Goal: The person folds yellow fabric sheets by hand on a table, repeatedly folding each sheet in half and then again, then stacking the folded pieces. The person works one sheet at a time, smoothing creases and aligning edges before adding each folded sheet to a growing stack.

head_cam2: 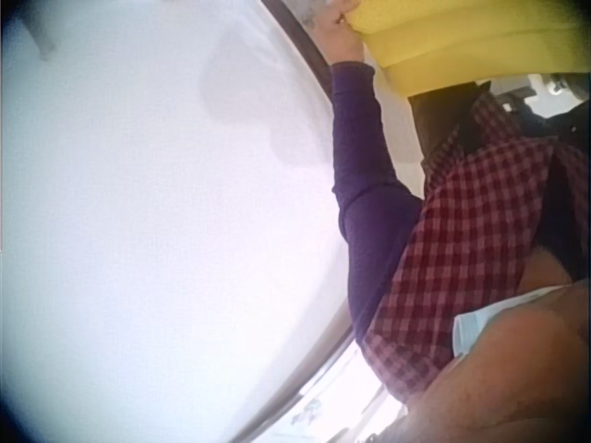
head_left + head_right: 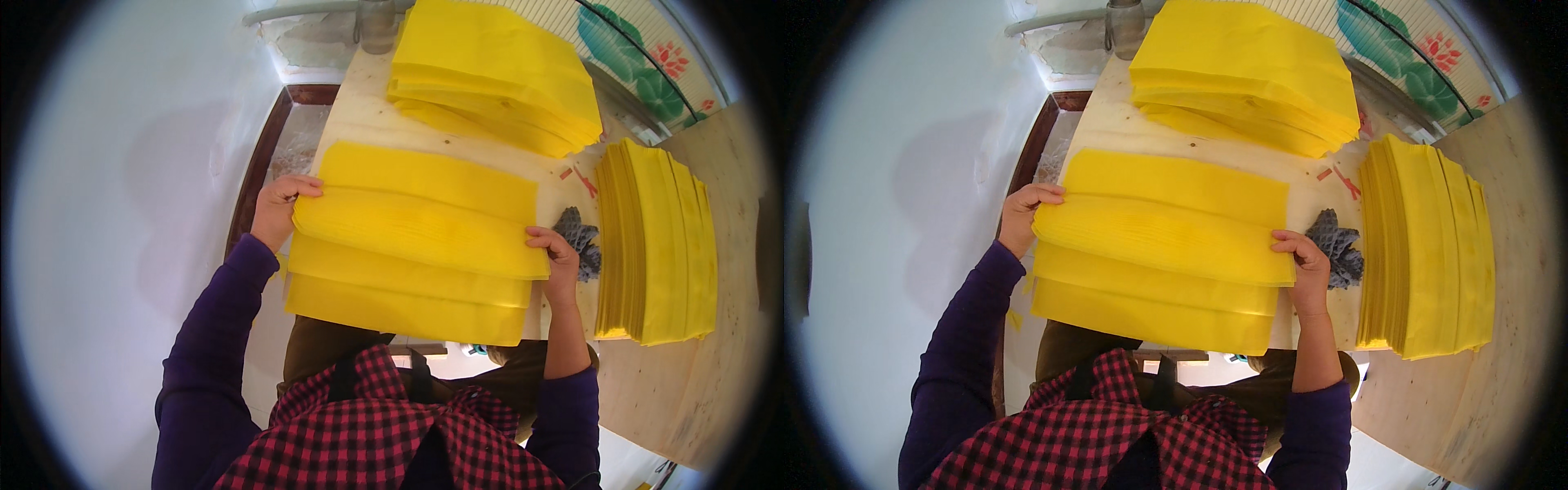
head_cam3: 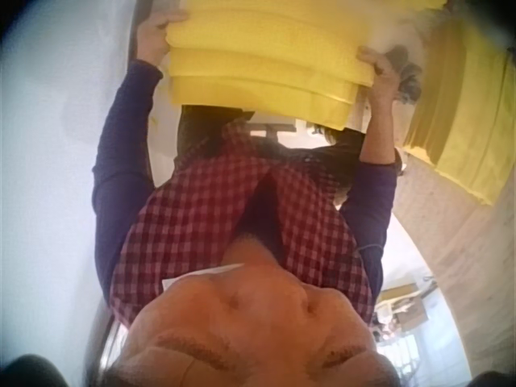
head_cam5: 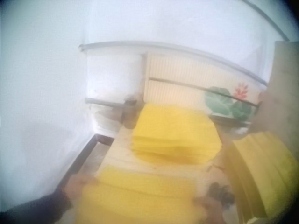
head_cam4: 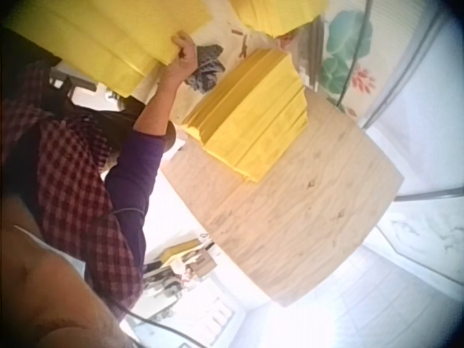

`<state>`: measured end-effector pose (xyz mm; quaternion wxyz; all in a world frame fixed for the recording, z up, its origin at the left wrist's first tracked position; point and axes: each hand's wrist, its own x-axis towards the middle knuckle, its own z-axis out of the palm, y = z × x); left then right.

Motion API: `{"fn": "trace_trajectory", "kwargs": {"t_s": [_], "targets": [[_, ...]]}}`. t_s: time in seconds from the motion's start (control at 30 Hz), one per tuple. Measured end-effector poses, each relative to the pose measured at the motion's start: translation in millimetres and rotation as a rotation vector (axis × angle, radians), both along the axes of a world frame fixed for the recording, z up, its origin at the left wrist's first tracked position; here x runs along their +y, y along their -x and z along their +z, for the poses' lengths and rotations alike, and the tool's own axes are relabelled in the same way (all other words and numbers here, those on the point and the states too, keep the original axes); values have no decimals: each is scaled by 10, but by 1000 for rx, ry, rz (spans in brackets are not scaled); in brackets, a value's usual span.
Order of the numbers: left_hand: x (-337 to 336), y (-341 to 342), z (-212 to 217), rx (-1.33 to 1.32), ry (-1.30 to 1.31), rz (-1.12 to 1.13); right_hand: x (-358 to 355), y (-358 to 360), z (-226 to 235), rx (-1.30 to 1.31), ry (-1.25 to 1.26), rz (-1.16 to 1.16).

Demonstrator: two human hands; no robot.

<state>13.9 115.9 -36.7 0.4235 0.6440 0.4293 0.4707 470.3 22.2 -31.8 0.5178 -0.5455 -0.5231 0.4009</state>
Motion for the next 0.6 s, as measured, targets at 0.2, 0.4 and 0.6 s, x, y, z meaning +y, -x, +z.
{"fn": "trace_trajectory", "kwargs": {"t_s": [0.2, 0.4, 0.6], "targets": [[-41, -22, -147, 150, -186, 63, -9, 19, -10, -96, -30, -3], [-45, 51, -104, 397, -321, 65, -23, 15, -11, -128, -2, -19], [-44, 14, -105, 321, -199, 115, -5, -19, -37, -128, 21, -18]]}}
